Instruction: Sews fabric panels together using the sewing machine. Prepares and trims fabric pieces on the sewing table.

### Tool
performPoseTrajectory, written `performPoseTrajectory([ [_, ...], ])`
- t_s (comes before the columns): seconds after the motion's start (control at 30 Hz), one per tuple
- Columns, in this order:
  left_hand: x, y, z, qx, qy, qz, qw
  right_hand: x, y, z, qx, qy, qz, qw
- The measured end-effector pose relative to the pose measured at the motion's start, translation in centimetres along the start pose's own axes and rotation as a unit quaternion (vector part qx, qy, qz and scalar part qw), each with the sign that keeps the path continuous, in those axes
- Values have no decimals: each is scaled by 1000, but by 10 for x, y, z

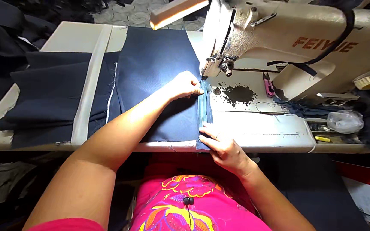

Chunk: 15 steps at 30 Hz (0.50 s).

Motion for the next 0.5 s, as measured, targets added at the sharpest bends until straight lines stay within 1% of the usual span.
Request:
performPoseTrajectory([
  [0.1, -1, 6, -5, -58, 3, -2, 998, 1, 0, 3, 0, 6, 1, 1000],
  [0.23, -1, 5, -5, -109, 41, 27, 993, 4, -1, 3, 5, 2, 11, 1000],
  [0.4, 0, -1, -7, -120, 87, 85, 985, 6, -2, -4, -4, -9, 23, 1000],
  [0.5, 2, -9, -5, -122, 106, 108, 981, 9, -5, -9, 6, -4, 24, 1000],
])
Point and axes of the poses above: each hand's wrist, its own y-axis towards the middle knuckle, its own x-axis out of the palm, z = x × y, the point moved 7 cm from there along y, towards the middle knuckle, and after that the axes turned 6 degrees about y, right-handed, at the moved point
